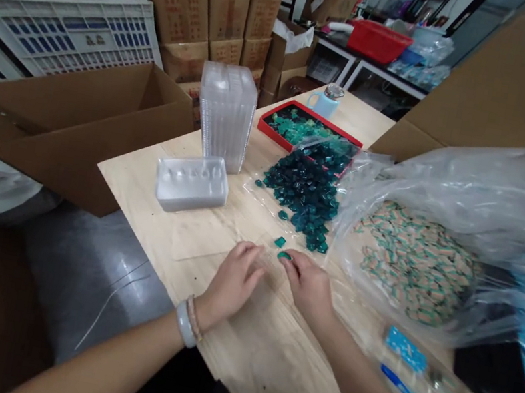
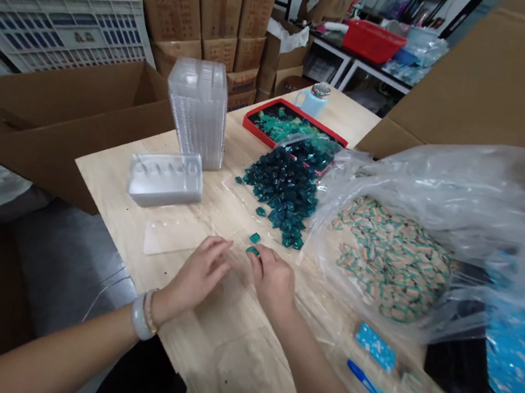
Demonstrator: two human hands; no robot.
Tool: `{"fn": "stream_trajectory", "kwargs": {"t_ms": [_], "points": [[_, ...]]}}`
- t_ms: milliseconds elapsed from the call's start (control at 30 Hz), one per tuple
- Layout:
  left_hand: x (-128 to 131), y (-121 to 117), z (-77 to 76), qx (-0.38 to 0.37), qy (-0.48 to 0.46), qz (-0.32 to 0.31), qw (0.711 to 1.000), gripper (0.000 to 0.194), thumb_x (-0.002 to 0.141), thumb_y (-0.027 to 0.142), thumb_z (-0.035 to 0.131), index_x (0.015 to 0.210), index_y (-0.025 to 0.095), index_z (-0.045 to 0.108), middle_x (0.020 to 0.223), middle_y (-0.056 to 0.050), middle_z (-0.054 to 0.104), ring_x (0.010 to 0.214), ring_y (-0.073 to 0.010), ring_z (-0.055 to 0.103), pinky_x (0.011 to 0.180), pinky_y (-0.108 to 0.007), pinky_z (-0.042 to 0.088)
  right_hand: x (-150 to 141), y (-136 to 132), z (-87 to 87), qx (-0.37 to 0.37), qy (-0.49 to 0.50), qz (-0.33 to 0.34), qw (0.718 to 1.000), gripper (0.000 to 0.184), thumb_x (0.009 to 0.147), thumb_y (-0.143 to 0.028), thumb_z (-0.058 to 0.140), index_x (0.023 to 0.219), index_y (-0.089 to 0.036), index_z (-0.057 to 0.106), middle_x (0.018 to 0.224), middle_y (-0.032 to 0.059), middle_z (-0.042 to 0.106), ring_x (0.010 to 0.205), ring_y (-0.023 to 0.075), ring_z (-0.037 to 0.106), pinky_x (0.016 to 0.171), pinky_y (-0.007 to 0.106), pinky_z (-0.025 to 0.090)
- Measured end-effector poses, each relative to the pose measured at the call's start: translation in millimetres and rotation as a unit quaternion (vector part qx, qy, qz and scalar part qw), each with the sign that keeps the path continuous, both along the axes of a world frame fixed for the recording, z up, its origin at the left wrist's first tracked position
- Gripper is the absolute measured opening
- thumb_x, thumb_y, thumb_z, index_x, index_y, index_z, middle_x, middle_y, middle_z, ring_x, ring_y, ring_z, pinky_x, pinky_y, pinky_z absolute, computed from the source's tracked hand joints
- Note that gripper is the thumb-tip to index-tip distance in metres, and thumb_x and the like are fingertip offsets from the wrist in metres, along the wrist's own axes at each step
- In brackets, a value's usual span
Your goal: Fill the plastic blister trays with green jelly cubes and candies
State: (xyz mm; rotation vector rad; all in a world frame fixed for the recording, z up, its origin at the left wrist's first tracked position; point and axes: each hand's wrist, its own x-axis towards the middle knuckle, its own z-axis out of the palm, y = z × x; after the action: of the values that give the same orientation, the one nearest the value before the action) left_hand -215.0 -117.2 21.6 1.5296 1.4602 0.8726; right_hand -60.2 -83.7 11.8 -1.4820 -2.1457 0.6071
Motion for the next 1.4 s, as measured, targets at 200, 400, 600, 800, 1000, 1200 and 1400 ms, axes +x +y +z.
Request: {"fn": "stream_trajectory", "kwargs": {"t_ms": [200, 400, 600, 800, 1000, 1200, 1400], "points": [[-3.0, -1.3, -27.8, 0.127, 0.252, -0.134, 0.950, 0.027, 0.075, 0.009, 0.048, 0.100, 0.017, 0.054, 0.101, -0.007, 0.054, 0.095, -0.0188, 0.046, 0.086, -0.038, 0.041, -21.7, 33.0, -14.1, -0.048, -0.193, 0.030, 0.980, 0.020, 0.083, -0.023, 0.041, 0.090, -0.015, 0.058, 0.092, 0.0105, 0.062, 0.082, 0.0197, 0.059, 0.068, 0.027, 0.042], [-11.7, 4.4, -16.2, 0.146, 0.218, -0.139, 0.955, 0.029, 0.077, 0.013, 0.046, 0.105, 0.018, 0.052, 0.106, -0.007, 0.051, 0.099, -0.0182, 0.046, 0.087, -0.035, 0.041, -17.5, 26.5, -15.9, -0.107, -0.141, 0.028, 0.984, 0.025, 0.077, -0.019, 0.047, 0.103, -0.016, 0.046, 0.077, 0.0048, 0.061, 0.065, 0.0160, 0.057, 0.056, 0.024, 0.038], [-25.5, 120.5, 10.9, 0.134, 0.244, -0.006, 0.960, 0.023, 0.081, 0.014, 0.038, 0.096, 0.012, 0.056, 0.096, -0.011, 0.055, 0.094, -0.0192, 0.049, 0.087, -0.033, 0.037, -2.5, 68.7, 2.8, -0.017, -0.051, -0.019, 0.998, 0.022, 0.081, -0.031, 0.042, 0.097, -0.018, 0.050, 0.066, 0.0011, 0.057, 0.060, 0.0159, 0.054, 0.055, 0.025, 0.038], [-9.6, 191.5, -12.2, 0.028, 0.344, 0.054, 0.937, 0.028, 0.079, 0.005, 0.031, 0.090, 0.006, 0.057, 0.100, -0.019, 0.051, 0.096, -0.0258, 0.048, 0.079, -0.037, 0.039, -28.2, 154.3, -3.8, 0.068, -0.163, -0.046, 0.983, 0.023, 0.079, -0.019, 0.045, 0.100, -0.018, 0.055, 0.094, 0.0093, 0.054, 0.083, 0.0199, 0.052, 0.063, 0.028, 0.038], [-15.2, 173.7, -17.1, 0.112, 0.293, 0.030, 0.949, 0.027, 0.075, 0.012, 0.046, 0.101, 0.013, 0.055, 0.105, -0.013, 0.051, 0.100, -0.0218, 0.046, 0.087, -0.033, 0.036, -15.4, 158.4, -19.9, 0.094, -0.137, -0.014, 0.986, 0.017, 0.083, -0.020, 0.039, 0.085, -0.018, 0.056, 0.085, 0.0059, 0.052, 0.077, 0.0166, 0.050, 0.065, 0.026, 0.039], [3.8, 188.1, -26.5, 0.106, 0.209, -0.037, 0.971, 0.030, 0.076, 0.006, 0.037, 0.096, 0.010, 0.059, 0.092, -0.010, 0.059, 0.088, -0.0169, 0.053, 0.084, -0.028, 0.040, -13.1, 154.8, -22.6, 0.100, -0.180, 0.011, 0.978, 0.024, 0.080, -0.022, 0.044, 0.103, -0.019, 0.053, 0.093, 0.0086, 0.053, 0.086, 0.0211, 0.048, 0.069, 0.030, 0.037], [11.1, 184.4, -27.9, 0.105, 0.172, -0.012, 0.979, 0.033, 0.070, 0.005, 0.045, 0.100, 0.009, 0.056, 0.102, -0.013, 0.054, 0.096, -0.0198, 0.050, 0.088, -0.033, 0.038, -17.8, 155.0, -19.7, 0.069, -0.066, -0.033, 0.995, 0.015, 0.079, -0.018, 0.042, 0.079, -0.017, 0.056, 0.081, 0.0075, 0.054, 0.080, 0.0196, 0.048, 0.071, 0.032, 0.035]]}}
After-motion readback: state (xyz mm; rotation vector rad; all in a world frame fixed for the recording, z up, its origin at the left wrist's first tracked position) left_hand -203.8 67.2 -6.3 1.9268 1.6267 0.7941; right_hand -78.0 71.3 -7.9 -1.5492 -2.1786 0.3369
